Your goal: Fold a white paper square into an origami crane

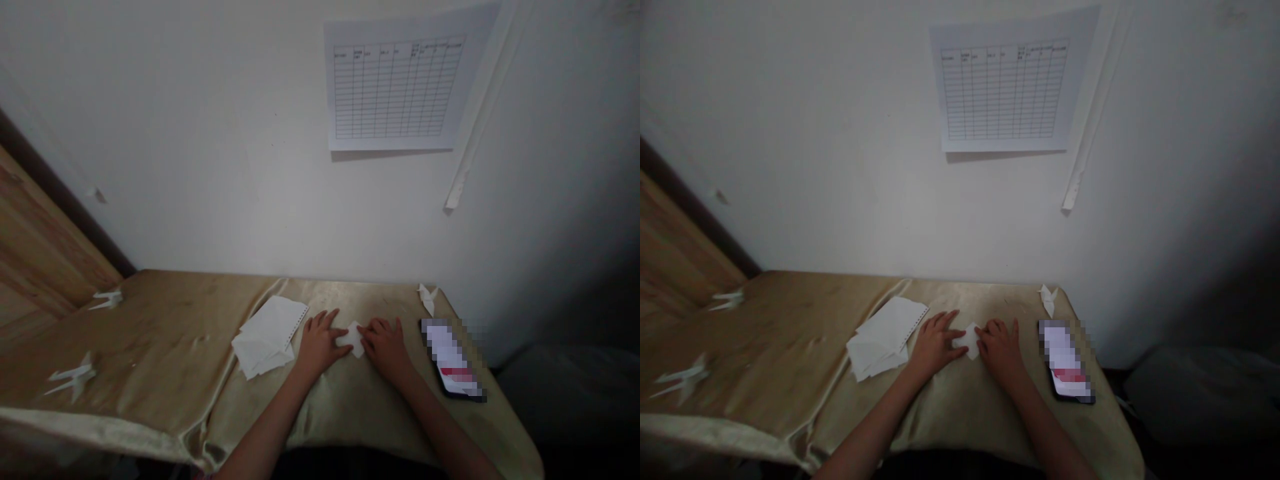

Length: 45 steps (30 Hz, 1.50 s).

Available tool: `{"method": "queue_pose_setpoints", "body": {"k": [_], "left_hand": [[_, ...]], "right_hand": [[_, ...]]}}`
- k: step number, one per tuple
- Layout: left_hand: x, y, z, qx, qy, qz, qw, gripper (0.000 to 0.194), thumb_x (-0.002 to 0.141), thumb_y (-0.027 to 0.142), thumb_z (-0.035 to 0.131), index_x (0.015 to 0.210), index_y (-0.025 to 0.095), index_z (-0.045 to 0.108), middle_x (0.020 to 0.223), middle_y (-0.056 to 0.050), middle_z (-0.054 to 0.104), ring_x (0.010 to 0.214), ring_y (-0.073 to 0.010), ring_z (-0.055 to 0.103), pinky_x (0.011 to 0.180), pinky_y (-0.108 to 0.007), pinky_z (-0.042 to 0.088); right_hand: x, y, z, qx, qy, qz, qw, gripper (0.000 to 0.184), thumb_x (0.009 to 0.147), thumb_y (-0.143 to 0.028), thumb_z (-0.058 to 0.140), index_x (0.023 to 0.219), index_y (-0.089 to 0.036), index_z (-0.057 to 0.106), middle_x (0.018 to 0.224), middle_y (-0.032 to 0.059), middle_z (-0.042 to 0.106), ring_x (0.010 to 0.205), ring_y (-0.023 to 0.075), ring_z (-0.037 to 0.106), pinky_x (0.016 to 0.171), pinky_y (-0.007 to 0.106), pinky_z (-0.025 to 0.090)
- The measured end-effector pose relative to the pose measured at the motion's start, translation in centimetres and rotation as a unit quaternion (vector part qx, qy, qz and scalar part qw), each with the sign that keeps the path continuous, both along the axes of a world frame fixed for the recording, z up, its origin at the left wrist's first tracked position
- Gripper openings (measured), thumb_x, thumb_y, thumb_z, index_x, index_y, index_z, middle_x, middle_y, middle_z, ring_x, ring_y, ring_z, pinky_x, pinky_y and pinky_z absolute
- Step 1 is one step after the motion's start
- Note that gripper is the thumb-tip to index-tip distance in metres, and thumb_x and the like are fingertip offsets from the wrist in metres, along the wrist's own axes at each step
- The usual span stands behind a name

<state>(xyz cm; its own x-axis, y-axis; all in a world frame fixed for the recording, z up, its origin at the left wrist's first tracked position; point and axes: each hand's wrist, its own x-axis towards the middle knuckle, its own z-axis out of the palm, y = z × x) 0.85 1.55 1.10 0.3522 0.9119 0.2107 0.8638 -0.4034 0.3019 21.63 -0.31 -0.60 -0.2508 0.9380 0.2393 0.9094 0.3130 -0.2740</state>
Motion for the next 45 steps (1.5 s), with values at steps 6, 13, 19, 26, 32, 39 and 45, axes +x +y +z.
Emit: {"method": "queue_pose_setpoints", "body": {"k": [6,13,19,26,32,39,45], "left_hand": [[-1.2,-1.3,-0.3,0.023,0.004,0.017,1.000,0.028,0.084,0.051,0.071,0.110,0.040,0.076,0.153,0.003,0.048,0.140,-0.0329,0.040,0.115,-0.057,0.030],[-1.8,-2.5,-0.5,0.037,0.034,0.017,0.999,0.028,0.092,0.049,0.062,0.117,0.042,0.072,0.154,0.002,0.047,0.140,-0.0330,0.041,0.115,-0.061,0.029],[-1.4,-2.7,-1.1,0.033,0.052,0.013,0.998,0.036,0.094,0.048,0.060,0.129,0.041,0.065,0.158,-0.002,0.042,0.140,-0.0347,0.040,0.114,-0.064,0.029],[1.1,0.1,-0.9,0.029,0.080,-0.004,0.996,0.040,0.094,0.050,0.059,0.133,0.044,0.060,0.162,0.000,0.035,0.143,-0.0368,0.036,0.114,-0.067,0.027],[1.8,1.6,-0.9,0.034,0.089,-0.022,0.995,0.039,0.096,0.052,0.052,0.135,0.048,0.057,0.160,0.000,0.038,0.142,-0.0368,0.038,0.112,-0.071,0.025],[1.6,0.5,-1.1,0.064,0.087,-0.011,0.994,0.040,0.096,0.054,0.050,0.135,0.048,0.057,0.154,0.001,0.047,0.139,-0.0359,0.042,0.112,-0.071,0.026],[1.4,0.1,-0.7,0.070,0.082,-0.006,0.994,0.037,0.096,0.052,0.053,0.132,0.046,0.060,0.153,0.000,0.049,0.139,-0.0347,0.043,0.113,-0.070,0.025]], "right_hand": [[-0.1,-0.2,0.5,-0.017,-0.031,-0.010,0.999,0.037,0.098,-0.031,0.047,0.133,-0.034,0.060,0.123,0.0063,0.064,0.128,0.0270,0.048,0.117,0.068,0.004],[-0.2,-0.6,0.5,-0.008,-0.027,-0.026,0.999,0.037,0.098,-0.033,0.046,0.131,-0.038,0.061,0.124,0.0049,0.064,0.127,0.0276,0.048,0.117,0.068,0.005],[-0.1,-0.8,0.3,-0.006,0.007,-0.068,0.998,0.036,0.095,-0.039,0.051,0.129,-0.042,0.062,0.132,0.0052,0.058,0.129,0.0294,0.043,0.115,0.068,0.011],[0.0,-0.1,-0.6,-0.026,0.000,-0.082,0.996,0.041,0.093,-0.043,0.055,0.134,-0.045,0.057,0.136,0.0062,0.054,0.130,0.0302,0.042,0.114,0.067,0.013],[0.0,-0.2,-0.3,-0.028,0.004,-0.091,0.995,0.040,0.092,-0.044,0.056,0.132,-0.045,0.059,0.136,0.0057,0.054,0.130,0.0304,0.042,0.114,0.065,0.015],[-0.1,-0.5,0.7,-0.040,0.012,-0.094,0.995,0.037,0.089,-0.045,0.059,0.126,-0.044,0.064,0.135,0.0051,0.055,0.130,0.0301,0.043,0.115,0.063,0.013],[-0.2,-0.7,0.8,-0.037,0.014,-0.101,0.994,0.035,0.089,-0.047,0.059,0.124,-0.046,0.065,0.135,0.0048,0.055,0.131,0.0298,0.041,0.115,0.063,0.013]]}}
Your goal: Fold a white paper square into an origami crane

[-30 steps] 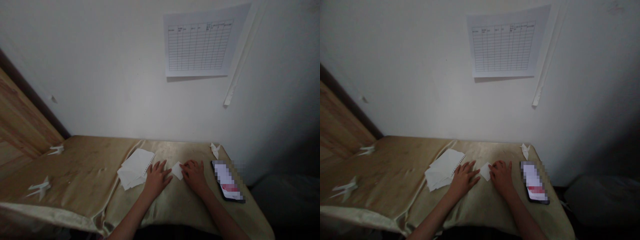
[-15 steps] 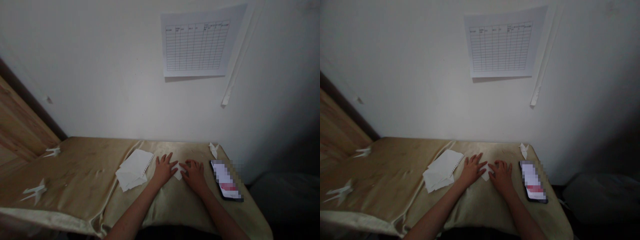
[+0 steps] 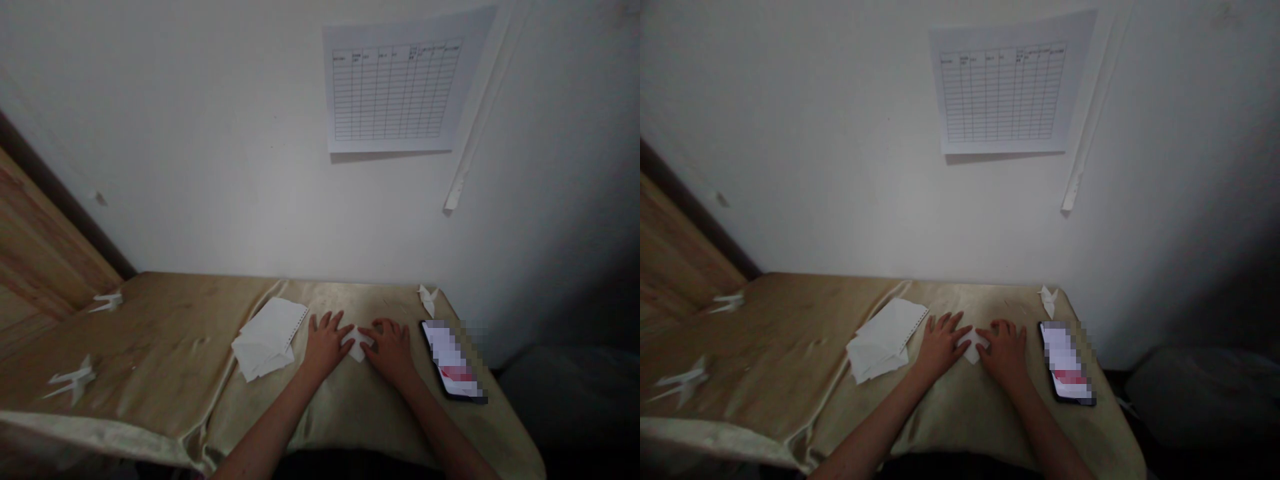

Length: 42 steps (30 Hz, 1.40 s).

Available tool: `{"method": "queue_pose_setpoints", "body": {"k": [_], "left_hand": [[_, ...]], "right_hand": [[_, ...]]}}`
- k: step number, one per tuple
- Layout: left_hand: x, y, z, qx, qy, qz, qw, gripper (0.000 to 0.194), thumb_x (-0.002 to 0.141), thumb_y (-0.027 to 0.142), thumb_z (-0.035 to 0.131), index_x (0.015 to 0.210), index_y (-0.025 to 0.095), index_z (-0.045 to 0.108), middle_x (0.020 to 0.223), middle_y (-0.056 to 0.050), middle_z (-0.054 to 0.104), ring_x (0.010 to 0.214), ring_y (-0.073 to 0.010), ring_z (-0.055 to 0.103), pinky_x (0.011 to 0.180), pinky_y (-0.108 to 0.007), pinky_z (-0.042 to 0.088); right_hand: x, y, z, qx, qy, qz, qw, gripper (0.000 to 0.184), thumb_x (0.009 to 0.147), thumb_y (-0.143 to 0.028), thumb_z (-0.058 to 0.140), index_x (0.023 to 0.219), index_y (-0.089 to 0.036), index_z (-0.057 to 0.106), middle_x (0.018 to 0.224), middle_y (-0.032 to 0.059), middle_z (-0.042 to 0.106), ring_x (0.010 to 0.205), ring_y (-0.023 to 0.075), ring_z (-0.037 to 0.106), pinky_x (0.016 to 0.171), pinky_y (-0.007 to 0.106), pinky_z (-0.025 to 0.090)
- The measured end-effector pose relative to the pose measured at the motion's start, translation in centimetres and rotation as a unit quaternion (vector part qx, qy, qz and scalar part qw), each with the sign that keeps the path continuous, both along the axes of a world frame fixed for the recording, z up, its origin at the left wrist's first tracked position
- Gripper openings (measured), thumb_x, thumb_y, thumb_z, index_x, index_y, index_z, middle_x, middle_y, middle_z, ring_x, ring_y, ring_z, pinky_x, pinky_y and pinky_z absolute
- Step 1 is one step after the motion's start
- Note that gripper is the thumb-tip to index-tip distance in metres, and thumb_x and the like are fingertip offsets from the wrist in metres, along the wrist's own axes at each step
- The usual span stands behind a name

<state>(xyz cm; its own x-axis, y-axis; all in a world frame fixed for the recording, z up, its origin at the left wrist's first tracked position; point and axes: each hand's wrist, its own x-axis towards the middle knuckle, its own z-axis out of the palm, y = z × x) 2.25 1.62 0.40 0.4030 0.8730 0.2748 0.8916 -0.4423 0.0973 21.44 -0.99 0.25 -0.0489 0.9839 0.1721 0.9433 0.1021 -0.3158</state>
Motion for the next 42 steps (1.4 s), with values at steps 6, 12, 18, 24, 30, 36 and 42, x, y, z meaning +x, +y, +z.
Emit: {"method": "queue_pose_setpoints", "body": {"k": [6,12,18,24,30,36,42], "left_hand": [[-1.1,-1.1,-0.1,0.000,-0.004,0.002,1.000,0.034,0.096,0.050,0.055,0.128,0.045,0.064,0.151,0.000,0.051,0.138,-0.0335,0.044,0.114,-0.069,0.024],[-2.9,-2.6,-0.3,-0.002,-0.020,0.006,1.000,0.030,0.095,0.049,0.058,0.123,0.044,0.068,0.149,0.000,0.053,0.136,-0.0337,0.046,0.116,-0.067,0.023],[-3.6,-3.7,-0.1,-0.001,-0.014,0.002,1.000,0.032,0.096,0.052,0.055,0.123,0.042,0.067,0.149,-0.001,0.053,0.135,-0.0337,0.047,0.116,-0.069,0.019],[-1.9,-2.5,0.2,-0.003,0.000,-0.009,1.000,0.034,0.094,0.051,0.058,0.124,0.038,0.066,0.157,-0.002,0.043,0.140,-0.0352,0.040,0.115,-0.073,0.016],[-0.4,-0.6,-0.2,-0.027,0.001,-0.023,0.999,0.042,0.095,0.051,0.054,0.135,0.039,0.058,0.158,-0.003,0.042,0.140,-0.0354,0.040,0.114,-0.074,0.016],[0.0,-0.4,-0.6,-0.024,-0.002,-0.021,0.999,0.046,0.098,0.051,0.048,0.142,0.038,0.051,0.159,-0.004,0.039,0.142,-0.0345,0.038,0.115,-0.072,0.017],[0.2,-0.6,-0.9,-0.025,-0.007,-0.008,1.000,0.047,0.097,0.052,0.047,0.144,0.042,0.048,0.160,-0.003,0.038,0.142,-0.0342,0.036,0.114,-0.071,0.017]], "right_hand": [[-0.1,0.0,0.0,0.001,0.002,-0.003,1.000,0.036,0.090,-0.045,0.060,0.125,-0.046,0.064,0.135,0.0054,0.054,0.131,0.0303,0.041,0.114,0.063,0.015],[-0.1,-0.1,0.0,-0.007,-0.007,-0.002,1.000,0.038,0.089,-0.044,0.060,0.127,-0.045,0.064,0.136,0.0062,0.053,0.131,0.0311,0.041,0.114,0.062,0.015],[-0.1,0.1,-0.2,-0.008,-0.010,0.000,1.000,0.038,0.090,-0.044,0.059,0.128,-0.044,0.063,0.137,0.0070,0.053,0.132,0.0314,0.040,0.113,0.063,0.017],[-0.1,0.0,-0.4,0.002,-0.009,0.007,1.000,0.040,0.091,-0.043,0.058,0.131,-0.044,0.060,0.138,0.0074,0.052,0.133,0.0310,0.039,0.114,0.064,0.015],[-0.3,0.0,-0.3,-0.001,-0.010,0.008,1.000,0.043,0.090,-0.044,0.057,0.133,-0.045,0.058,0.140,0.0073,0.051,0.135,0.0314,0.038,0.115,0.065,0.014],[-0.2,0.0,-0.6,0.005,-0.024,0.015,1.000,0.044,0.090,-0.043,0.055,0.134,-0.044,0.056,0.140,0.0079,0.051,0.135,0.0310,0.038,0.114,0.065,0.014],[-0.2,0.2,-0.7,0.012,-0.023,0.015,1.000,0.042,0.090,-0.043,0.056,0.132,-0.043,0.059,0.140,0.0073,0.052,0.134,0.0313,0.038,0.114,0.063,0.014]]}}
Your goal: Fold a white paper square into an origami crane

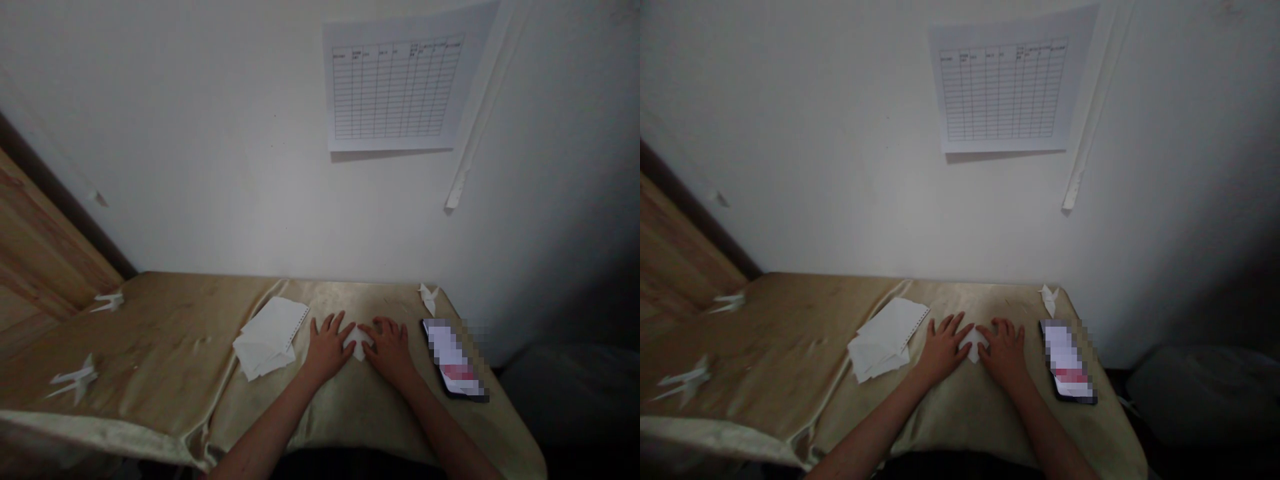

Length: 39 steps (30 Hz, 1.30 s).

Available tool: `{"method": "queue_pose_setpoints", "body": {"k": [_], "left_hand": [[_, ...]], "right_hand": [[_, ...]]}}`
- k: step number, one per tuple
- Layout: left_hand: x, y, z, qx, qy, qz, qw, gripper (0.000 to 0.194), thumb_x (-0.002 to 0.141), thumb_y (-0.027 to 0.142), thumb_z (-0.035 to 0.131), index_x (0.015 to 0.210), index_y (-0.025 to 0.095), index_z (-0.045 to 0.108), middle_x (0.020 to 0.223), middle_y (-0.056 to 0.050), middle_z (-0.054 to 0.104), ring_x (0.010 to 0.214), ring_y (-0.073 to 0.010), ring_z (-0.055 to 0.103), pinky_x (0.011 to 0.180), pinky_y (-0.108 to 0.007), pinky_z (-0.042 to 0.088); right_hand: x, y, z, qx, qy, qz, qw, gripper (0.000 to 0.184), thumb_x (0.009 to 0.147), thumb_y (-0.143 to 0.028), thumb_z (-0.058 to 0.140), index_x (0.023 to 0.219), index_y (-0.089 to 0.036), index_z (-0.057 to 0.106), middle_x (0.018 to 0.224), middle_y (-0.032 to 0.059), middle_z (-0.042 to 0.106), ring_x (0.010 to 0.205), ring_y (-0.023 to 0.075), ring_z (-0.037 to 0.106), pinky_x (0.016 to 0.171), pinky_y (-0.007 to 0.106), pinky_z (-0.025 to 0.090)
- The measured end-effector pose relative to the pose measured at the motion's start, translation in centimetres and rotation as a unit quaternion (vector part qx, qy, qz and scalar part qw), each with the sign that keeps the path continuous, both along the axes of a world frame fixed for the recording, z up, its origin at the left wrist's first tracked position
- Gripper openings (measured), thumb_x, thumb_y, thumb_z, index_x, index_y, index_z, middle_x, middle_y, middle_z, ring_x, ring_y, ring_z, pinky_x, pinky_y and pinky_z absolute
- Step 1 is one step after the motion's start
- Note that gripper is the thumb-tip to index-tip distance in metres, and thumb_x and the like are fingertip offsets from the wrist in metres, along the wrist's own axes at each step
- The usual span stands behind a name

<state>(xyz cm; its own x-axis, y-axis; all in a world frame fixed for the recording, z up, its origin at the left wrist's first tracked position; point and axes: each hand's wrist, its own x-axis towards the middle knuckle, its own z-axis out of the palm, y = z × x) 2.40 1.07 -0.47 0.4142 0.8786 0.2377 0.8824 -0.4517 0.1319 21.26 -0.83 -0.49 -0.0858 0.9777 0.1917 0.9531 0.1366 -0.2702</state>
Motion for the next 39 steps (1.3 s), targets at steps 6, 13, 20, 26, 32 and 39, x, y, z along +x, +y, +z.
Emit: {"method": "queue_pose_setpoints", "body": {"k": [6,13,20,26,32,39], "left_hand": [[0.2,0.0,0.3,0.002,0.000,0.018,1.000,0.047,0.095,0.054,0.050,0.141,0.042,0.052,0.158,-0.005,0.040,0.142,-0.0358,0.037,0.114,-0.071,0.016],[0.3,-0.1,0.3,-0.010,-0.009,0.034,0.999,0.050,0.093,0.060,0.049,0.141,0.043,0.052,0.159,-0.005,0.039,0.143,-0.0363,0.036,0.114,-0.073,0.011],[-0.1,0.0,-0.6,-0.024,-0.013,0.010,1.000,0.068,0.088,0.072,0.050,0.148,0.041,0.042,0.162,-0.011,0.032,0.148,-0.0374,0.027,0.115,-0.074,0.007],[-0.2,0.1,-0.5,-0.039,-0.034,0.020,0.998,0.072,0.086,0.062,0.061,0.149,0.033,0.041,0.160,-0.012,0.035,0.147,-0.0349,0.030,0.117,-0.072,0.007],[-0.4,0.3,-0.1,-0.047,-0.085,0.017,0.995,0.029,0.089,0.037,0.068,0.118,0.035,0.064,0.151,-0.001,0.049,0.140,-0.0302,0.038,0.116,-0.072,0.013],[-0.6,0.1,0.4,-0.083,-0.121,-0.020,0.989,0.041,0.076,0.053,0.079,0.111,0.034,0.068,0.139,0.000,0.060,0.136,-0.0340,0.041,0.115,-0.074,0.008]], "right_hand": [[0.4,-0.3,0.4,0.031,0.031,0.004,0.999,0.032,0.088,-0.039,0.061,0.118,-0.035,0.069,0.126,0.0080,0.058,0.123,0.0280,0.048,0.111,0.049,0.029],[1.3,-0.7,0.5,0.057,0.056,-0.006,0.997,0.022,0.091,-0.037,0.056,0.088,-0.023,0.073,0.104,0.0077,0.063,0.104,0.0226,0.057,0.097,0.035,0.041],[2.2,-0.1,-0.1,0.032,0.117,0.008,0.993,0.019,0.084,-0.022,0.056,0.093,-0.023,0.072,0.104,0.0076,0.063,0.106,0.0235,0.056,0.097,0.035,0.042],[2.6,0.5,-0.9,0.009,0.134,0.021,0.991,0.034,0.077,-0.016,0.055,0.105,-0.025,0.073,0.115,0.0078,0.063,0.115,0.0254,0.054,0.104,0.038,0.039],[2.8,0.8,-1.4,0.019,0.160,0.027,0.987,0.026,0.083,-0.023,0.057,0.102,-0.024,0.074,0.112,0.0081,0.064,0.113,0.0253,0.055,0.103,0.038,0.040],[3.1,0.9,-1.6,0.047,0.177,0.048,0.982,0.021,0.084,-0.026,0.060,0.099,-0.023,0.075,0.108,0.0097,0.065,0.108,0.0262,0.057,0.098,0.039,0.043]]}}
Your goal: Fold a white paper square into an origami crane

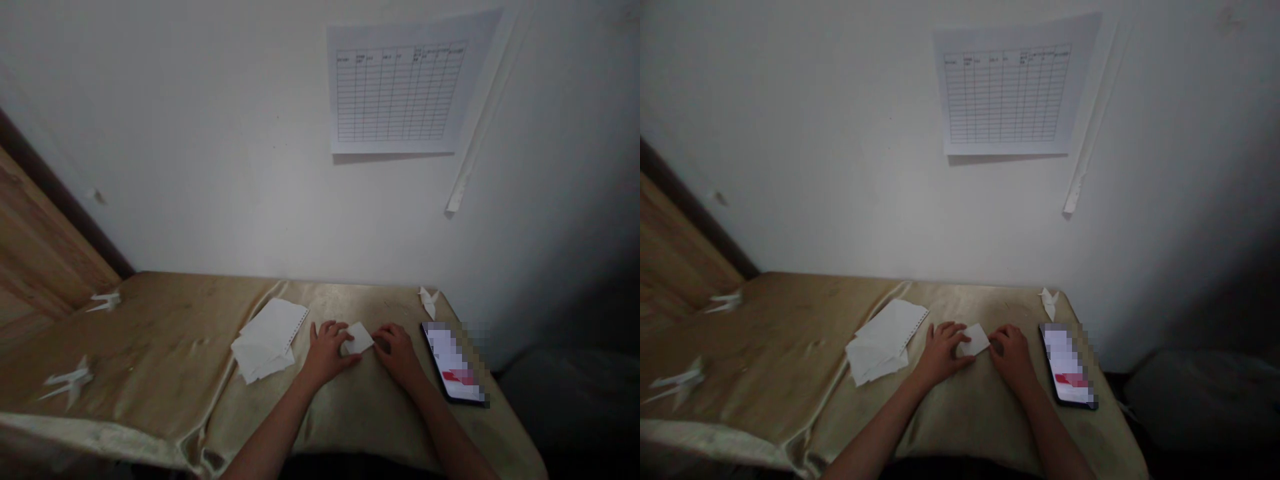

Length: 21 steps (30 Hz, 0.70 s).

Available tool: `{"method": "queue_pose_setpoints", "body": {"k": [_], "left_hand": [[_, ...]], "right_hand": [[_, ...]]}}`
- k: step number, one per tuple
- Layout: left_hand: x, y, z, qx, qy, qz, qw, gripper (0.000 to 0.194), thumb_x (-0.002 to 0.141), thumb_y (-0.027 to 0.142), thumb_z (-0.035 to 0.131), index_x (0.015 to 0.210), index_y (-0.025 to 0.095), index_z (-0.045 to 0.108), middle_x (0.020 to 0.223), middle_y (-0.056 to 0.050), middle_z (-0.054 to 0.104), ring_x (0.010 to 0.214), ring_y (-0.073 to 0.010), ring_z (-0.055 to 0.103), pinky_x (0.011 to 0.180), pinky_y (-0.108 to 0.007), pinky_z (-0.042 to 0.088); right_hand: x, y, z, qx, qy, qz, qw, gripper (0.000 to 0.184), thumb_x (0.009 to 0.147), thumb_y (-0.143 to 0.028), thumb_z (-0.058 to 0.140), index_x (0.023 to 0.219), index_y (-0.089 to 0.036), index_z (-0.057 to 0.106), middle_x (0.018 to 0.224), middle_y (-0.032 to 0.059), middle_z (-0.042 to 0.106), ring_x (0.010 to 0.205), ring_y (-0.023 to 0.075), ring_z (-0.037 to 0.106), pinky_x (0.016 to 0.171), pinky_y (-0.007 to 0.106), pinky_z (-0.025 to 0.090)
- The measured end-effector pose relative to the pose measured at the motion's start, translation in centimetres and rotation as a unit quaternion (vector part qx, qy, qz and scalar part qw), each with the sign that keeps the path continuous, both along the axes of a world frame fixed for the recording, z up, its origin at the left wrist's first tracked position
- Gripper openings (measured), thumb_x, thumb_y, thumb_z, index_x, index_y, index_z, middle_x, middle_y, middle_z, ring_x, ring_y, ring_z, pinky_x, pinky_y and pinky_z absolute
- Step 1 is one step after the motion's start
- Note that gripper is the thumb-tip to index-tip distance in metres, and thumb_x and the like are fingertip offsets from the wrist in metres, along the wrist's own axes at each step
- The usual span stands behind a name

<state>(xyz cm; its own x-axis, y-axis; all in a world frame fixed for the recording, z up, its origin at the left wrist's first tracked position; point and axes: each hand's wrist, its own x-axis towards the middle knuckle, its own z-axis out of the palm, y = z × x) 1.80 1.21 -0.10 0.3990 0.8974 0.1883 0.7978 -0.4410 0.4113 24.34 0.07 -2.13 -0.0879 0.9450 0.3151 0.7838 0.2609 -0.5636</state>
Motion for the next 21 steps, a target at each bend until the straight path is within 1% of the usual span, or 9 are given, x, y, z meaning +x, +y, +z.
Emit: {"method": "queue_pose_setpoints", "body": {"k": [2,7,13,18,21], "left_hand": [[0.03,-0.11,0.26,-0.003,-0.002,0.000,1.000,0.041,0.075,0.052,0.079,0.110,0.033,0.069,0.140,-0.001,0.060,0.136,-0.0343,0.041,0.116,-0.073,0.007],[0.12,-0.32,0.63,-0.005,-0.003,-0.003,1.000,0.029,0.080,0.045,0.075,0.106,0.032,0.070,0.140,-0.001,0.059,0.137,-0.0325,0.041,0.117,-0.071,0.006],[0.02,-0.26,0.26,-0.003,-0.010,0.003,1.000,0.024,0.083,0.041,0.072,0.105,0.032,0.070,0.138,0.000,0.060,0.136,-0.0308,0.041,0.117,-0.071,0.006],[-0.11,-0.22,0.08,0.001,-0.017,-0.002,1.000,0.021,0.085,0.040,0.070,0.105,0.032,0.069,0.138,0.001,0.061,0.135,-0.0302,0.042,0.117,-0.071,0.006],[-0.16,-0.23,0.07,-0.005,-0.018,-0.006,1.000,0.021,0.086,0.039,0.069,0.105,0.033,0.069,0.139,0.001,0.061,0.136,-0.0305,0.041,0.117,-0.071,0.005]], "right_hand": [[0.04,0.01,-0.03,0.007,0.001,0.003,1.000,0.020,0.084,-0.027,0.061,0.098,-0.023,0.075,0.107,0.0095,0.066,0.108,0.0263,0.057,0.097,0.039,0.043],[0.12,0.07,-0.18,0.015,-0.005,0.009,1.000,0.019,0.083,-0.027,0.063,0.098,-0.024,0.074,0.106,0.0087,0.066,0.107,0.0263,0.058,0.097,0.039,0.043],[0.11,0.10,-0.37,0.014,-0.008,0.006,1.000,0.019,0.083,-0.027,0.062,0.097,-0.024,0.074,0.106,0.0084,0.066,0.108,0.0259,0.057,0.097,0.039,0.043],[0.07,0.09,-0.26,0.019,-0.003,0.013,1.000,0.017,0.086,-0.031,0.061,0.096,-0.024,0.074,0.105,0.0081,0.065,0.106,0.0256,0.057,0.097,0.040,0.043],[0.08,0.20,-0.31,0.020,-0.003,0.017,1.000,0.016,0.087,-0.031,0.061,0.095,-0.024,0.074,0.104,0.0079,0.066,0.106,0.0253,0.058,0.096,0.040,0.044]]}}
